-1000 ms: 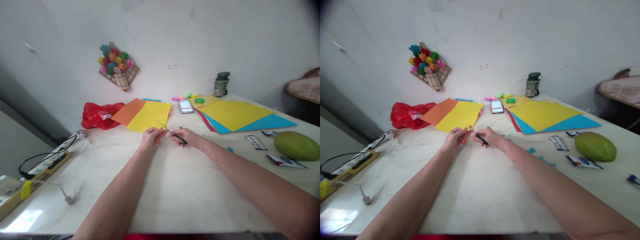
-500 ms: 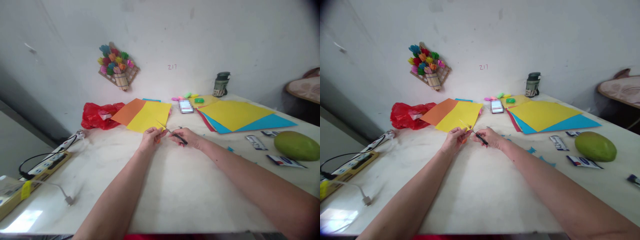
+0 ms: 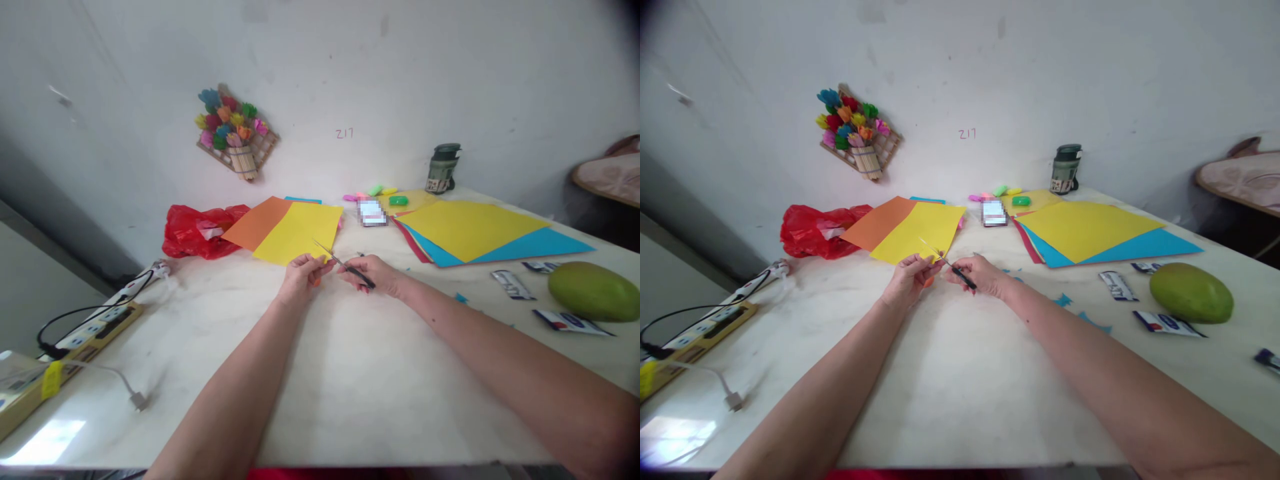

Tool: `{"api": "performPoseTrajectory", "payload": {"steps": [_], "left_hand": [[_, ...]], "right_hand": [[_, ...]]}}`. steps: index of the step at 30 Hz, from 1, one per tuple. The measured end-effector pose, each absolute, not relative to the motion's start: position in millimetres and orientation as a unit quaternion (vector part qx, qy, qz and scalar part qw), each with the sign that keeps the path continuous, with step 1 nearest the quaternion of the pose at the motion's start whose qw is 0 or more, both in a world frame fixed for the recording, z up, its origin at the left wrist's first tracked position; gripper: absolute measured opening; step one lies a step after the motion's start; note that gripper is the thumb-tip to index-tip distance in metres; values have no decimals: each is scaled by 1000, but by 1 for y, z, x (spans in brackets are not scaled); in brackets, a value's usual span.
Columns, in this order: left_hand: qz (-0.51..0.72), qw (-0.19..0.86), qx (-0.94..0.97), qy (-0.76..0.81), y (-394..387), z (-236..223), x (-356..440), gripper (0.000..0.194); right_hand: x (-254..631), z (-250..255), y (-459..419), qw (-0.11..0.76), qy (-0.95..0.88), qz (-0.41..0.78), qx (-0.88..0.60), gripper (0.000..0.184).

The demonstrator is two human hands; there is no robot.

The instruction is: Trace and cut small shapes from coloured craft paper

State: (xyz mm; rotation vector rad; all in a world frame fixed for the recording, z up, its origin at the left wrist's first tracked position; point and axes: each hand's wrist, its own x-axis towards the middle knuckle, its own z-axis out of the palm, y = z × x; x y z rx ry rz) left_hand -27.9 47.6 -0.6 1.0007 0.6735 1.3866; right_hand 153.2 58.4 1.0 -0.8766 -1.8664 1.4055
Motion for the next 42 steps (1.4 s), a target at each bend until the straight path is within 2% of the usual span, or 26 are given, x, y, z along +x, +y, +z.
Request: {"api": "performPoseTrajectory", "payload": {"steps": [32, 42], "left_hand": [[587, 612, 443, 291, 47, 1, -27, 16], [575, 617, 452, 289, 44, 2, -27, 20]], "right_hand": [[152, 2, 56, 338, -704, 538, -318, 34], [153, 3, 56, 343, -706, 531, -320, 35]]}}
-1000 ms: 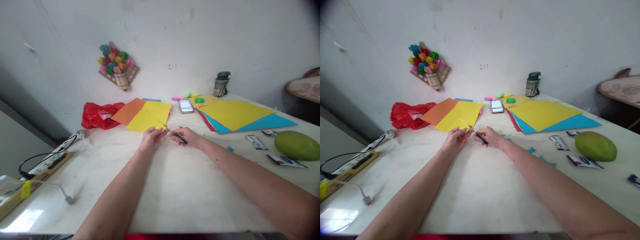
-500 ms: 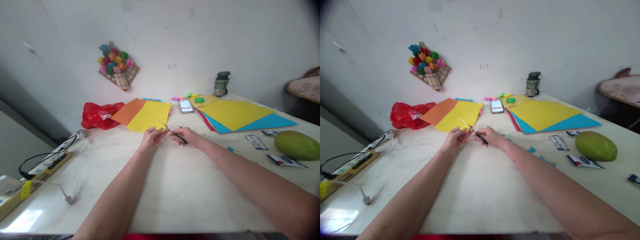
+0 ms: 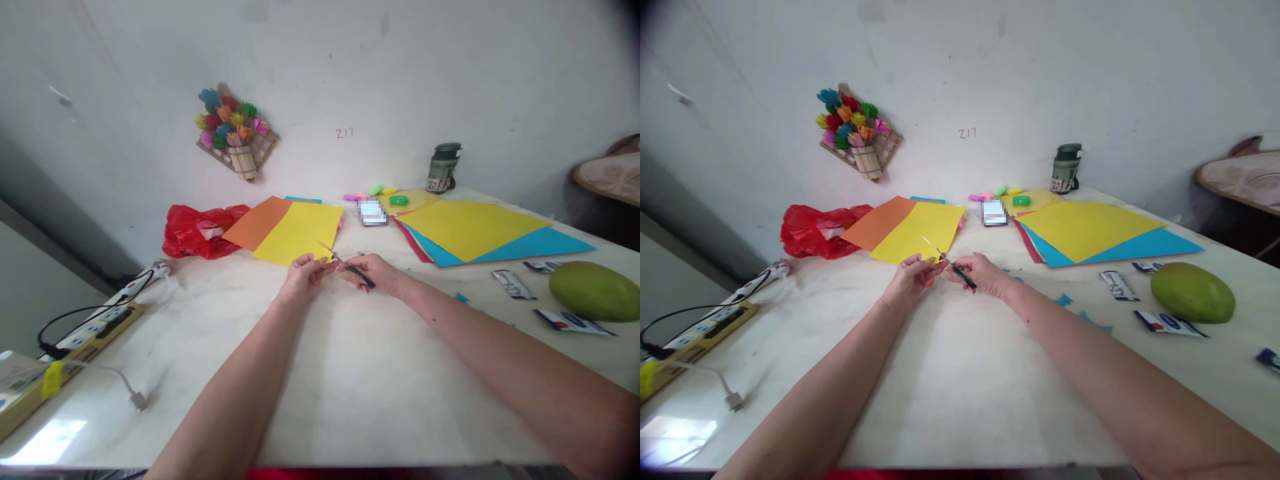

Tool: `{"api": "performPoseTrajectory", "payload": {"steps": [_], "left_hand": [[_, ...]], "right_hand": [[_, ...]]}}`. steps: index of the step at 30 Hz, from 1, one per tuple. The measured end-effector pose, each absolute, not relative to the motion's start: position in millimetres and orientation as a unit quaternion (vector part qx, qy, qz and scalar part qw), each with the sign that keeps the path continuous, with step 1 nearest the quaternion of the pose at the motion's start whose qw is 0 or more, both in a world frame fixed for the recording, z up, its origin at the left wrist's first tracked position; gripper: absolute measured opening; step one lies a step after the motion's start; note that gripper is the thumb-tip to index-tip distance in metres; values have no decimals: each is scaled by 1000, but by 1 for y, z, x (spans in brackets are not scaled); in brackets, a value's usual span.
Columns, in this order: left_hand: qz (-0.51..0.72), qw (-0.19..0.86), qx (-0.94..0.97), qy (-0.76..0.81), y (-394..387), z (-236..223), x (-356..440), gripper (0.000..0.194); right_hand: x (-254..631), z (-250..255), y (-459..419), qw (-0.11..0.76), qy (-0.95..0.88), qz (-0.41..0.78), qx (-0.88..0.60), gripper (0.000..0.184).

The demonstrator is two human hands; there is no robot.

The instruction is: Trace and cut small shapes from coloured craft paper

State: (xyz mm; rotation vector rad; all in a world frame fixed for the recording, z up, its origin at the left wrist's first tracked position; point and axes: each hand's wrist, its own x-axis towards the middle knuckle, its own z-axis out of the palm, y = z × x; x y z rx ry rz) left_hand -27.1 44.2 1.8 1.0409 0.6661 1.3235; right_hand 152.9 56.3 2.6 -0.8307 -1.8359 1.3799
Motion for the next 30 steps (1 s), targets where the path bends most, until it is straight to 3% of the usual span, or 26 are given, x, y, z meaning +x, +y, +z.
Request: {"api": "performPoseTrajectory", "payload": {"steps": [12, 30], "left_hand": [[560, 628, 452, 298, 41, 5, -27, 25], [545, 622, 466, 315, 43, 4, -28, 17]], "right_hand": [[155, 3, 57, 329, -714, 520, -334, 37], [156, 9, 54, 315, -712, 518, -355, 42]]}}
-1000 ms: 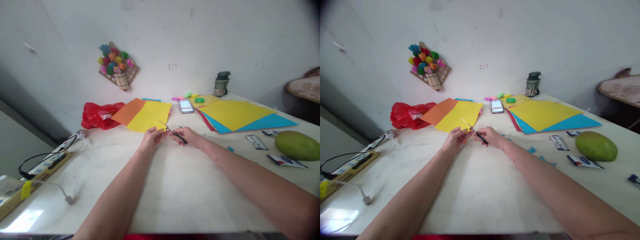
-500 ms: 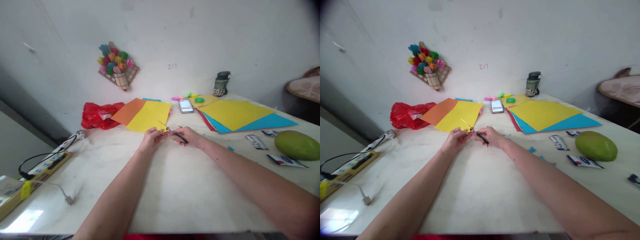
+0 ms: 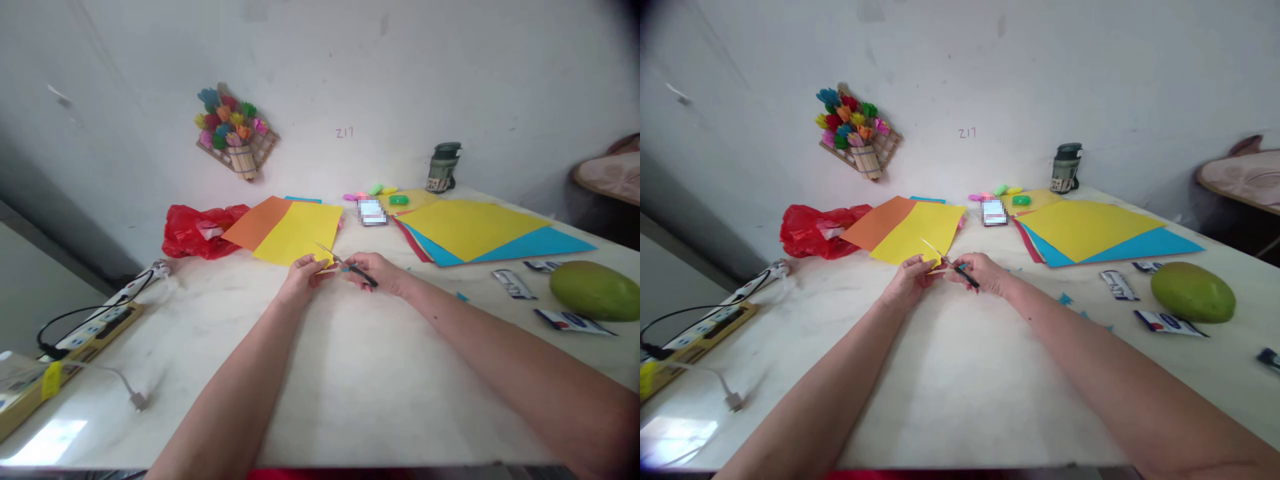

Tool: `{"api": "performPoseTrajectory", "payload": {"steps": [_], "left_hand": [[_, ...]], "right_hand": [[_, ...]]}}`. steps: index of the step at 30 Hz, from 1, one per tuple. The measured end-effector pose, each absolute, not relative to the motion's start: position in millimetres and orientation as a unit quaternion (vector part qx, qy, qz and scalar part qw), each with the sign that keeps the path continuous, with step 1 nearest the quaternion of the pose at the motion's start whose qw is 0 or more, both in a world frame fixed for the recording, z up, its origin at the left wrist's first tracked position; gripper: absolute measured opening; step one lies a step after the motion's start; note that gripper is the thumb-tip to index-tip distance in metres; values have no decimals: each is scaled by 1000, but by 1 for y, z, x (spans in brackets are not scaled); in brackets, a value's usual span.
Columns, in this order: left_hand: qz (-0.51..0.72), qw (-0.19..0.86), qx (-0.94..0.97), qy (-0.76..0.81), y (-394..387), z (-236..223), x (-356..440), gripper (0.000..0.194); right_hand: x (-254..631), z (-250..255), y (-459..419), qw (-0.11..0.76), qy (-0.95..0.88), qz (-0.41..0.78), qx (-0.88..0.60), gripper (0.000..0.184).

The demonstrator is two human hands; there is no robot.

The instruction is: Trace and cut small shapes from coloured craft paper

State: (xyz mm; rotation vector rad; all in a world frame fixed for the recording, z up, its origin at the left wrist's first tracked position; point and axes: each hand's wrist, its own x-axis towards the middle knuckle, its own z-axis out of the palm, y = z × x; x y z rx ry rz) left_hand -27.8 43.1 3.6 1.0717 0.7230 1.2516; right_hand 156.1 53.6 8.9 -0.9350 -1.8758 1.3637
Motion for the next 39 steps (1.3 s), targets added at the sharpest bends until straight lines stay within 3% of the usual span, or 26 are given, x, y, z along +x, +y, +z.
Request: {"api": "performPoseTrajectory", "payload": {"steps": [12, 23, 39], "left_hand": [[537, 592, 483, 358, 44, 5, -35, 15], [494, 590, 529, 359, 41, 9, -37, 17], [472, 579, 541, 387, 39, 12, -38, 18]], "right_hand": [[156, 10, 52, 298, -739, 485, -359, 41], [158, 12, 51, 286, -831, 256, -402, 38], [164, 18, 51, 254, -861, 185, -401, 45]]}}
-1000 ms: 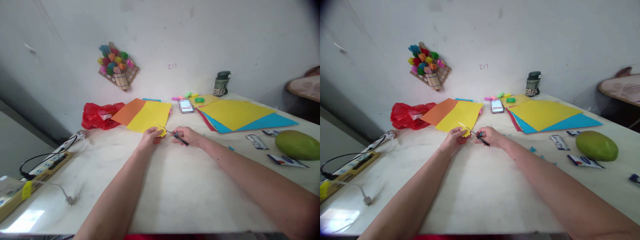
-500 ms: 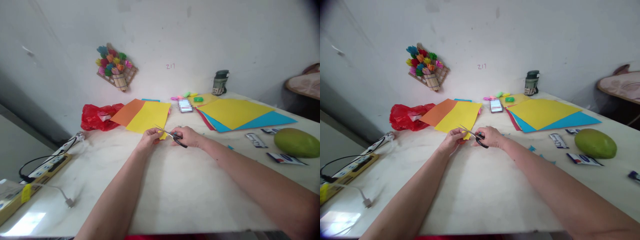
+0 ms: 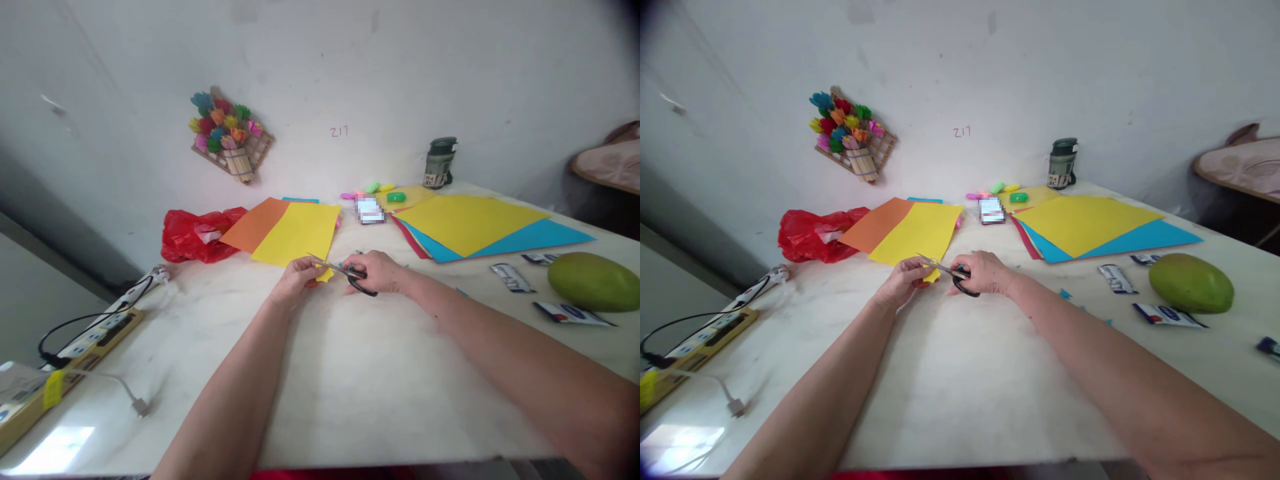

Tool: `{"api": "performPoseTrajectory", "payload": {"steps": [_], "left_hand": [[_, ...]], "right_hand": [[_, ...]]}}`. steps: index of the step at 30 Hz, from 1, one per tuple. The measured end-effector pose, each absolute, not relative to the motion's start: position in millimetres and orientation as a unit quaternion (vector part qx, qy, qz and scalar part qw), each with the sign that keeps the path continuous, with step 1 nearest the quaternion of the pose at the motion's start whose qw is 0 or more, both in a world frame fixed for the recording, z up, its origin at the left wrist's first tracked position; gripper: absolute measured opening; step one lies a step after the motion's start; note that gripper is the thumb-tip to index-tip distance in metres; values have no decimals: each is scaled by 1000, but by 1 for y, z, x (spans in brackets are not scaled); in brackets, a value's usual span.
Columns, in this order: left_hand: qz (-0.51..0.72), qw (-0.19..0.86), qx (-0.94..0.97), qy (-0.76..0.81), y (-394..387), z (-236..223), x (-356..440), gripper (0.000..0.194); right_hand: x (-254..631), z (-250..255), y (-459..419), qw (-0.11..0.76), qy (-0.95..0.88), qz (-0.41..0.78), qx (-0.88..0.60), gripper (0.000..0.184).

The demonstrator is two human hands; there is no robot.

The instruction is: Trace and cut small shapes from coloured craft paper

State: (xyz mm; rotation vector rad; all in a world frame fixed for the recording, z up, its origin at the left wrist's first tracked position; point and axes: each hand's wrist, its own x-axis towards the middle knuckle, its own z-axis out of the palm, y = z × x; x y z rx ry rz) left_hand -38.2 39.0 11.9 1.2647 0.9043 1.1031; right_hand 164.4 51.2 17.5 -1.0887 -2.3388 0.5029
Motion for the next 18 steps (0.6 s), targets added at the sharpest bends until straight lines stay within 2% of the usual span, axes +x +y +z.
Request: {"api": "performPoseTrajectory", "payload": {"steps": [18], "left_hand": [[477, 575, 529, 403, 40, 10, -38, 22]], "right_hand": [[163, 17, 51, 257, -861, 170, -404, 44]]}}
